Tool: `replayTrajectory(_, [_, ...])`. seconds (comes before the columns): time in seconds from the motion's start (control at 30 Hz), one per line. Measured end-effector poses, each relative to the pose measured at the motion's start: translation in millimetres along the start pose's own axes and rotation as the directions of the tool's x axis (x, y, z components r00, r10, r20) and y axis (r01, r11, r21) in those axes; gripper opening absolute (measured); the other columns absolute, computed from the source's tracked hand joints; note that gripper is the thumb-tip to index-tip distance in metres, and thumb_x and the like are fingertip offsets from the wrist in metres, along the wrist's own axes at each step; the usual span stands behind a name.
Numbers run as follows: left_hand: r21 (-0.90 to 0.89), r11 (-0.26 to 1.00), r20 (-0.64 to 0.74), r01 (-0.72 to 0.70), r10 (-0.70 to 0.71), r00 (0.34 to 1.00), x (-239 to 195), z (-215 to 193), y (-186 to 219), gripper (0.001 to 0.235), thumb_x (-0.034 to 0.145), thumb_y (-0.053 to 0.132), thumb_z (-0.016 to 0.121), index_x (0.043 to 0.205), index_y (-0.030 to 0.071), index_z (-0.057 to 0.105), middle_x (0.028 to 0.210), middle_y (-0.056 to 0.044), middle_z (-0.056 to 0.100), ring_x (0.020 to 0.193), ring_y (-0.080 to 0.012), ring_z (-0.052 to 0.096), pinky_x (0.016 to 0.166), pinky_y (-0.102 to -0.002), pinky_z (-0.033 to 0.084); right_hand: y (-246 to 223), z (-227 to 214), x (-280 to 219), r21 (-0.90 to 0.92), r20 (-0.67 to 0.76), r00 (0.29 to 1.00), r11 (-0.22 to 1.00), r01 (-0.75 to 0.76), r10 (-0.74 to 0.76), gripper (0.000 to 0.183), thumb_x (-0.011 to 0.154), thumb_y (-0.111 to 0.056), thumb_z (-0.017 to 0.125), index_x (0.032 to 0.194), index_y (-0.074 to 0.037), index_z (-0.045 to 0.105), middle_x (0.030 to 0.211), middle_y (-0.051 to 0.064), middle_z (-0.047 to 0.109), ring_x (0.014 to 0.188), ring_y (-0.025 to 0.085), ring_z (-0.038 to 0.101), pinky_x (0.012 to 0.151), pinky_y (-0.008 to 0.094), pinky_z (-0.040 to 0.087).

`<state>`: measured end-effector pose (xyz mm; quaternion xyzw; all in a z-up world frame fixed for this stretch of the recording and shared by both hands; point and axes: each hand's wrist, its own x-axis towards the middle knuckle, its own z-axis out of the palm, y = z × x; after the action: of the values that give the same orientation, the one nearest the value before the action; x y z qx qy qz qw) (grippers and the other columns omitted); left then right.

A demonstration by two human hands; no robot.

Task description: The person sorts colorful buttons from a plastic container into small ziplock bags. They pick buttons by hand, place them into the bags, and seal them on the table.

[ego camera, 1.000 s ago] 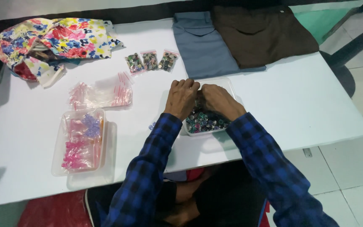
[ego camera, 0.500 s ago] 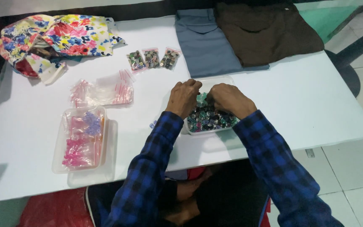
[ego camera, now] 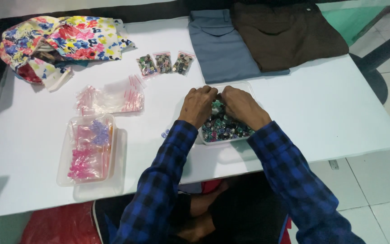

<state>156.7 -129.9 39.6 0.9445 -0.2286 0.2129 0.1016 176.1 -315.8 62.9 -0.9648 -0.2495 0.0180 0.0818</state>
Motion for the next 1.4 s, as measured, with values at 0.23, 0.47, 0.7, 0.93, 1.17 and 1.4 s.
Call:
replayTrajectory(0.23, [0.020, 1.000, -0.012, -0.015, 0.015, 1.000, 0, 1, 2, 0.017, 0.092, 0.014, 0.067, 0.106, 0.023, 0.060, 0.097, 0.001, 0.066, 0.090, -0.0196, 0.071, 0.081, -0.033, 0.049, 0, -33, -19, 0.122, -0.144, 0.982, 0.983, 0.140, -0.122, 0.022, 0.092, -0.008, 0.059, 0.111, -0.008, 0.070, 0.093, 0.019, 0.072, 0.094, 0.045, 0.071, 0.074, 0.049, 0.059])
replayTrajectory(0.47, [0.004, 0.999, 0.011, -0.033, 0.033, 0.999, 1, -5, 3, 0.014, 0.091, 0.011, 0.067, 0.099, 0.021, 0.062, 0.093, 0.000, 0.069, 0.087, -0.0210, 0.072, 0.079, -0.035, 0.050, -7, -39, -27, 0.106, -0.153, 0.986, 0.990, 0.087, -0.071, 0.022, 0.094, -0.024, 0.067, 0.114, -0.014, 0.072, 0.097, 0.014, 0.073, 0.097, 0.039, 0.071, 0.080, 0.050, 0.058])
replayTrajectory(0.7, [0.061, 0.987, -0.211, -0.146, 0.155, 0.965, 3, -14, 4, 0.006, 0.095, 0.019, 0.069, 0.099, 0.018, 0.064, 0.089, -0.001, 0.067, 0.087, -0.0197, 0.069, 0.085, -0.035, 0.049, -25, -53, -36, 0.149, -0.255, 0.964, 0.983, 0.109, -0.068, 0.016, 0.095, -0.018, 0.064, 0.110, -0.016, 0.070, 0.092, 0.012, 0.072, 0.093, 0.038, 0.071, 0.079, 0.051, 0.058])
replayTrajectory(0.93, [-0.074, 0.990, -0.455, -0.120, 0.074, 0.888, -15, -83, 10, 0.012, 0.101, 0.029, 0.065, 0.101, 0.017, 0.064, 0.091, -0.001, 0.067, 0.090, -0.0207, 0.068, 0.085, -0.035, 0.050, -67, -69, -47, 0.137, -0.447, 0.893, 0.983, 0.123, -0.049, 0.012, 0.100, -0.019, 0.065, 0.110, -0.022, 0.072, 0.092, 0.001, 0.071, 0.092, 0.027, 0.072, 0.078, 0.039, 0.060])
replayTrajectory(1.17, [-0.335, 0.942, -0.625, 0.014, -0.233, 0.745, -80, -145, 4, 0.013, 0.092, 0.023, 0.080, 0.102, 0.017, 0.074, 0.092, 0.001, 0.070, 0.094, -0.0208, 0.071, 0.080, -0.033, 0.054, -149, -79, -66, 0.068, -0.636, 0.754, 0.961, 0.266, -0.164, 0.007, 0.101, -0.022, 0.070, 0.107, -0.019, 0.073, 0.095, 0.000, 0.070, 0.079, 0.025, 0.073, 0.064, 0.036, 0.062])
replayTrajectory(1.4, [-0.419, 0.875, -0.506, 0.242, -0.447, 0.738, -161, -135, -3, 0.009, 0.093, 0.019, 0.078, 0.101, 0.016, 0.074, 0.083, 0.000, 0.065, 0.086, -0.0223, 0.070, 0.075, -0.033, 0.054, -197, -10, -73, 0.090, -0.573, 0.792, 0.945, 0.316, -0.210, 0.010, 0.098, -0.021, 0.069, 0.108, -0.020, 0.068, 0.094, 0.001, 0.067, 0.079, 0.026, 0.074, 0.059, 0.035, 0.060])
